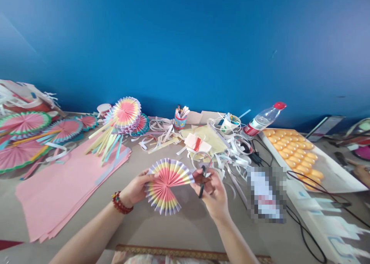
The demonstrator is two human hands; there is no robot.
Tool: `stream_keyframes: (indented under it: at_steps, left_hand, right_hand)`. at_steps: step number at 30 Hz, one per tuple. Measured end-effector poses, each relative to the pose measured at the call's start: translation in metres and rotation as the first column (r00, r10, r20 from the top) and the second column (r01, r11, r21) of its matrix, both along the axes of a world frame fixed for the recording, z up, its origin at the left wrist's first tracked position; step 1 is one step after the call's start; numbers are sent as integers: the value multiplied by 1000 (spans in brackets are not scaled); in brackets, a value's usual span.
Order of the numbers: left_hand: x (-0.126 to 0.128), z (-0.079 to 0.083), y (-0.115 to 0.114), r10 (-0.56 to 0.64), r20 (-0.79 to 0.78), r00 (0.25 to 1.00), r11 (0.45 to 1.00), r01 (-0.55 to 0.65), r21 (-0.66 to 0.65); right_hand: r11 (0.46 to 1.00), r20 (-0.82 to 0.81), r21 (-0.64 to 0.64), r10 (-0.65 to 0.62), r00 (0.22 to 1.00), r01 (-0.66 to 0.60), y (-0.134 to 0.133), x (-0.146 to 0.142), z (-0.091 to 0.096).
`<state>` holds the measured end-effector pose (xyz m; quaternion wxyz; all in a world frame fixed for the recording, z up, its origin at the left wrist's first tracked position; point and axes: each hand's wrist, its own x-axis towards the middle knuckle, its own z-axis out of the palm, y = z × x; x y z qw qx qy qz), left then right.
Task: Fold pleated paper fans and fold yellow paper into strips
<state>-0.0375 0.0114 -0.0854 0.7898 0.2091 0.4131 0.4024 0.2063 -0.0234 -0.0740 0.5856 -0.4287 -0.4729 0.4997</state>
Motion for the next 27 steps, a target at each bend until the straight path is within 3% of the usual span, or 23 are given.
stream_keyframes:
  at_steps: [5,7,8,9,11,13,14,16,18,20,27]
  left_hand:
    - [-4,13,3,-83,-90,992,984,96,151]
    - [-5,24,7,-17,-206,978,944,84,320]
    - [-5,30,9,27,-282,959,896,102,432]
    - [-4,36,9,82,-363,928,826,141,545]
    - [-1,47,7,167,-533,830,623,330,709]
    - [7,53,2,232,-655,719,403,542,738]
    - [11,55,-2,269,-696,666,323,619,716]
    - [21,58,-9,340,-741,578,239,709,663]
    - [29,60,-14,389,-749,536,219,736,641]
    - [35,61,-17,415,-729,545,214,720,660]
    - [49,63,-27,356,-634,687,174,617,767]
  right_hand:
    - [1000,-8,12,-2,1000,3,-4,0,5]
    - [1000,0,16,17,1000,-17,-5,-1,8]
    - [999,11,15,31,999,-31,-6,-1,9]
    - [999,25,9,48,999,-48,-6,-2,10]
    - [997,40,-5,72,997,-71,-7,-3,11]
    - [996,43,-21,83,996,-82,-8,-4,12]
    - [996,44,-26,82,996,-81,-8,-5,13]
    - [997,52,-21,72,996,-71,-10,-5,12]
    - [998,77,14,58,995,-59,-12,-4,12]
    - [997,105,64,39,994,-46,-13,-4,12]
    - [990,227,141,-48,973,16,-17,-6,25]
